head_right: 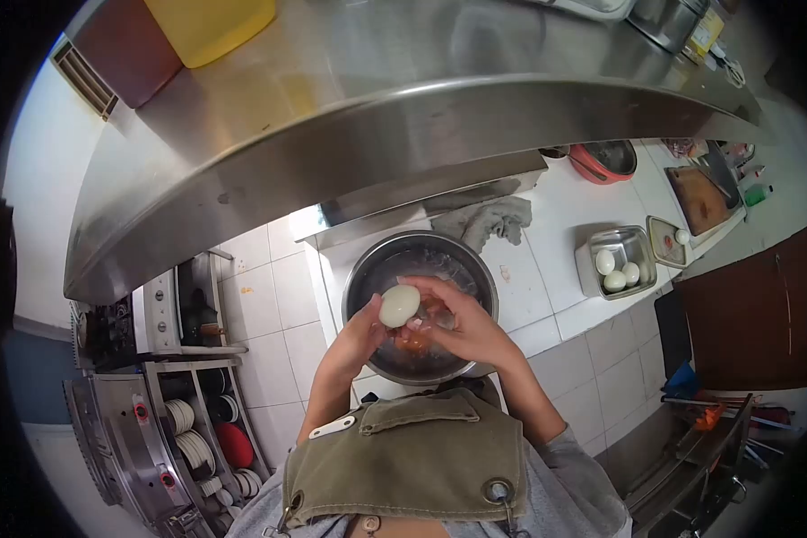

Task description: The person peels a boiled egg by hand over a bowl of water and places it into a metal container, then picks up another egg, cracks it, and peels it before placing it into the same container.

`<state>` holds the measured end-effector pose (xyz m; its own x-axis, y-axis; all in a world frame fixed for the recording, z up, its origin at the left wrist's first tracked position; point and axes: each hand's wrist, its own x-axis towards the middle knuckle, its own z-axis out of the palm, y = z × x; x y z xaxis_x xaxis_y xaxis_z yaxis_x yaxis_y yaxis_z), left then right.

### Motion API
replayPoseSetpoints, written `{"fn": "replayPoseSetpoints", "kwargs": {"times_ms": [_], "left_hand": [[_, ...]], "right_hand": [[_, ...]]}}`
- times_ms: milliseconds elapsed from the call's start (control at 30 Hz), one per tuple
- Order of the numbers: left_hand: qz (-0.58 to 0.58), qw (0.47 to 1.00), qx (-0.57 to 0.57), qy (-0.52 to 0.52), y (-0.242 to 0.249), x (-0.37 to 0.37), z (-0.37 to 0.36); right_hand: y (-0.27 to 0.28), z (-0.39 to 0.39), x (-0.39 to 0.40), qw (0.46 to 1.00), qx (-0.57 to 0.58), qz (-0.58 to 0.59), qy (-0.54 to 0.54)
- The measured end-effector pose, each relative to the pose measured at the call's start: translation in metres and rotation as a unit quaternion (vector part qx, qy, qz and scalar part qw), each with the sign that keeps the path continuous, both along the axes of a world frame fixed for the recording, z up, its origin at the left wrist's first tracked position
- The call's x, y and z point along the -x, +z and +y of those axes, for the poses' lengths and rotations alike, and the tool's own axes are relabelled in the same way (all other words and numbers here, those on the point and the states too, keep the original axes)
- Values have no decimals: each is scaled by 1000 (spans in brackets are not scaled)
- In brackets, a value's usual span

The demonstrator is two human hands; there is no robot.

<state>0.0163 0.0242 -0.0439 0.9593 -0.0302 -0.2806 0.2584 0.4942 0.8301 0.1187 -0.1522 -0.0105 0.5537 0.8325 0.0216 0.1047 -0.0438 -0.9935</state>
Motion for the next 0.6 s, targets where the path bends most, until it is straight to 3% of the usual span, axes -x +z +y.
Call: {"fn": "replayPoseSetpoints", "kwargs": {"times_ms": [133,200,300,400,600], "left_hand": [[-18,1000,-8,3,-5,-4,-3],[15,988,-149,42,-13,-5,-4],[27,970,-240,38,-4,-4,-2],[-8,983,-153,101,2,-4,-12],[-20,979,-184,86,10,-5,-6]], "right_hand": [[3,1,-2,1000,3,-21,-12],[-2,1,-1,999,-6,-39,-37],[-6,3,2,998,-12,-20,-66],[-9,5,2,994,-2,21,-104],[-8,0,-2,996,12,80,-38]]}}
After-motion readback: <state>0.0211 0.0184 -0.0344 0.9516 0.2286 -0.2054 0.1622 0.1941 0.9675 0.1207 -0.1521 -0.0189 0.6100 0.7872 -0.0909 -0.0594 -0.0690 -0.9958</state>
